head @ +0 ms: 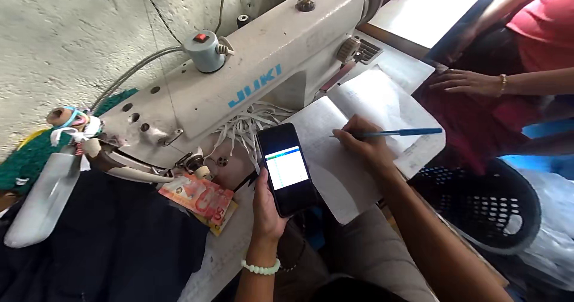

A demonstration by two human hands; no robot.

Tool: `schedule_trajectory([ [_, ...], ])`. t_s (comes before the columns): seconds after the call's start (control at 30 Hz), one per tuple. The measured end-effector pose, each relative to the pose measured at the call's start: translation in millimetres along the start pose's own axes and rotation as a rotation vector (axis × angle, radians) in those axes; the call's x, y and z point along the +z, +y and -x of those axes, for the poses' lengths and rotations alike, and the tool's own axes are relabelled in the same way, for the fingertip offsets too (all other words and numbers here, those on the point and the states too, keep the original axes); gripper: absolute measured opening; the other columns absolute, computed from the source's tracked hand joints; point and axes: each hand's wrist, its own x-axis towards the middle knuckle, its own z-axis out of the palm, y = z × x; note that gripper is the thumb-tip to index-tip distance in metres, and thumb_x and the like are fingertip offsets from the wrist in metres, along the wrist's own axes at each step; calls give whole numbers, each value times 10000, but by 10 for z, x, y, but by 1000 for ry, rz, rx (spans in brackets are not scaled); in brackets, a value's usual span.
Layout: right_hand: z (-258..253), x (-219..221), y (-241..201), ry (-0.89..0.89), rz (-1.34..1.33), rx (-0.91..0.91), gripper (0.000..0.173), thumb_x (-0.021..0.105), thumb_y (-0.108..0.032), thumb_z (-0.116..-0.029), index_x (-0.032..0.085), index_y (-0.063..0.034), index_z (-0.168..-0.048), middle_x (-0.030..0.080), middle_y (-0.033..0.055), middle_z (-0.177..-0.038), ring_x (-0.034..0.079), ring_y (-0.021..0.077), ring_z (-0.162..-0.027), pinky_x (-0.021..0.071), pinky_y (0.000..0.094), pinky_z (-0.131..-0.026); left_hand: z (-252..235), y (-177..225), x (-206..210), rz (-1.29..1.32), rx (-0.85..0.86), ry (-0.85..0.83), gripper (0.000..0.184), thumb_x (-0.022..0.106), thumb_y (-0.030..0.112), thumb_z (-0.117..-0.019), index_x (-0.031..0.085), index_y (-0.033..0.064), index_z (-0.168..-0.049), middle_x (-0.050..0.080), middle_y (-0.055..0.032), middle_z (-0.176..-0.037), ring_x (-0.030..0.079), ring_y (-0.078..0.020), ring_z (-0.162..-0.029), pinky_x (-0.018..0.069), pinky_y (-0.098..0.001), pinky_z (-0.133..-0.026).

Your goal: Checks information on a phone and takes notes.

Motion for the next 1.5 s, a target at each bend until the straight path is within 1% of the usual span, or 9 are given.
schedule_trajectory([
  [0.07,18,44,42,6,51,-5,182,635,-167,-968,552,-112,-815,512,-76,-610,480,-12,-508,405,144,-489,-2,3,-2,-5,0,-7,559,118,397,-1105,462,58,-1389,685,-177,-1213,697,-275,-1110,606,-435,-894],
  [0.17,40,27,55,3,114,-9,151,671,-159,-935,539,-89,-914,536,-64,-642,513,-9,-532,444,151,-512,-4,-2,-2,-16,10,-16,560,114,391,-1108,463,53,-1386,685,-176,-1216,695,-275,-1115,606,-432,-898],
  [0.27,39,25,100,29,155,-65,236,711,-143,-888,526,-105,-748,503,-65,-599,476,-13,-506,397,146,-484,-4,-4,2,-17,12,-13,561,109,391,-1107,468,56,-1380,689,-171,-1208,697,-271,-1113,604,-432,-901],
  [0.37,34,26,138,44,140,-89,274,675,-101,-891,481,-120,-698,452,-70,-587,435,-16,-499,366,139,-482,-4,-5,4,-18,19,4,541,126,381,-1107,458,54,-1381,690,-170,-1198,702,-267,-1101,607,-429,-897],
  [0.63,38,33,107,49,96,-55,249,652,-48,-865,475,-130,-709,445,-79,-585,425,-22,-497,353,131,-478,-6,-9,-1,-8,18,-11,551,114,379,-1106,458,50,-1385,686,-178,-1206,696,-276,-1110,602,-432,-903],
  [0.83,40,39,105,60,94,-66,188,694,-130,-909,537,-116,-807,484,-81,-612,450,-28,-511,370,125,-482,-13,-12,-17,-2,12,-18,552,127,389,-1107,448,55,-1407,676,-189,-1229,689,-289,-1128,597,-443,-916],
  [1.07,51,28,122,58,105,-49,249,716,-119,-885,519,-120,-733,496,-71,-608,465,-20,-506,392,137,-483,-5,-5,-5,2,8,-11,557,123,389,-1109,477,51,-1373,688,-184,-1208,697,-283,-1112,604,-437,-899],
  [1.2,49,18,136,44,95,-67,264,692,-63,-865,486,-119,-711,455,-69,-606,423,-17,-514,348,134,-485,-11,-12,-4,-30,18,2,542,132,383,-1106,454,54,-1390,685,-183,-1204,699,-282,-1103,605,-436,-896],
  [1.5,46,35,129,56,120,-79,233,707,-83,-876,515,-106,-747,470,-67,-611,434,-24,-517,352,124,-488,-13,-16,-9,-2,12,-10,544,138,385,-1109,458,49,-1394,674,-200,-1227,689,-297,-1128,601,-447,-907],
])
